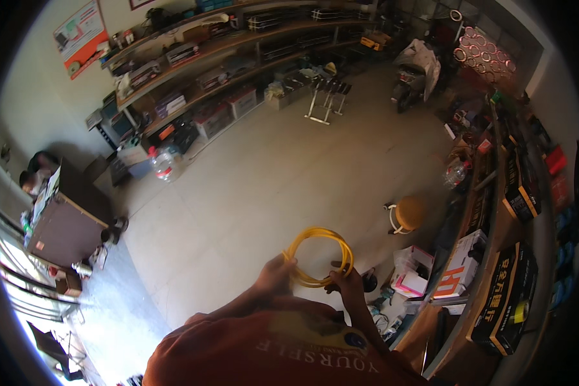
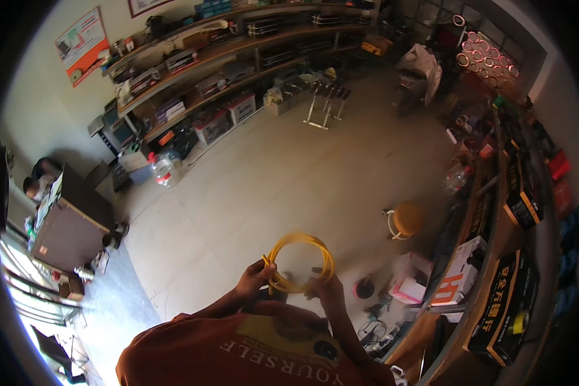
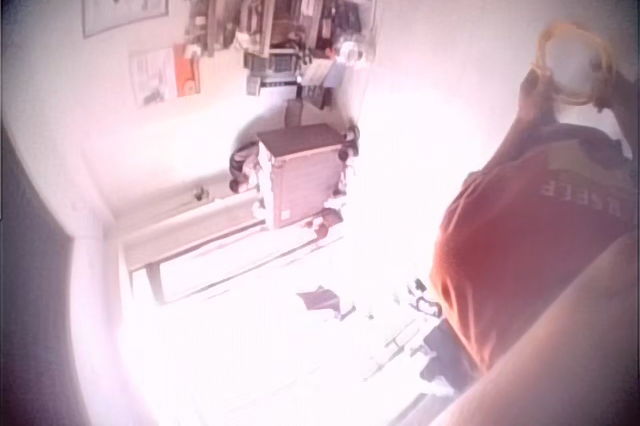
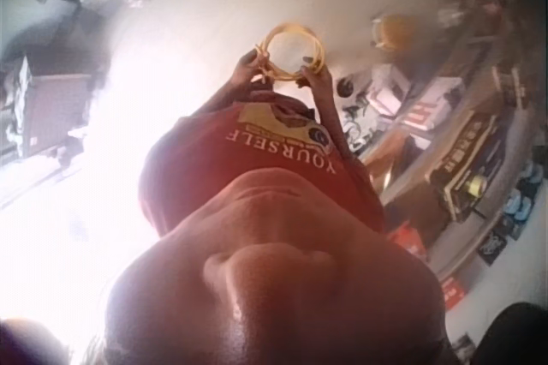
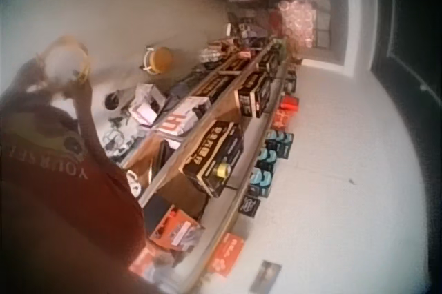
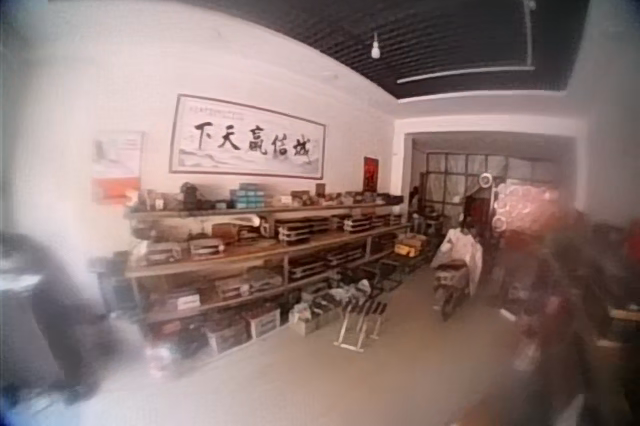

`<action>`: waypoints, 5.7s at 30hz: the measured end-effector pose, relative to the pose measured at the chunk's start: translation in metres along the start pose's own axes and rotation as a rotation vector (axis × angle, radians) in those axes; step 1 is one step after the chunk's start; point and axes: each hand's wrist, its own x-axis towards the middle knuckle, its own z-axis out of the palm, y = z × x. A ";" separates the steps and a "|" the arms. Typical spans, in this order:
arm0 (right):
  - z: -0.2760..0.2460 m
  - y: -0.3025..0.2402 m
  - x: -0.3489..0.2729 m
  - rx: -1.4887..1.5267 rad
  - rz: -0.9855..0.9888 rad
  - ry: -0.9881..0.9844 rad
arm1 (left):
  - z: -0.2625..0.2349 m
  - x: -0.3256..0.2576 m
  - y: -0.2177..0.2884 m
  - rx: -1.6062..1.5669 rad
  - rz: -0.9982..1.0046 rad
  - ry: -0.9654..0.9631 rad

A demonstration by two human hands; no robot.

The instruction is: The person walks through a cluttered workshop, briefly touches a scooter, then picks up a yellow cable from the floor. They coil the cable into a loop and carry it across the room, placing it on a workbench.

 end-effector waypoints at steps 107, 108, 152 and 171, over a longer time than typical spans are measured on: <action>-0.765 -0.839 1.812 -0.220 -0.299 0.191 | 0.475 1.941 0.822 0.110 0.054 -0.078; -0.769 -0.850 1.832 -0.202 -0.296 0.163 | 0.475 1.956 0.829 0.142 0.037 -0.043; -1.013 -1.226 2.611 0.032 -0.112 0.095 | 0.607 2.740 1.174 -0.440 -0.023 -0.244; -1.165 -1.351 2.837 0.531 -0.256 0.140 | 0.779 3.140 1.342 -0.733 -0.391 -0.811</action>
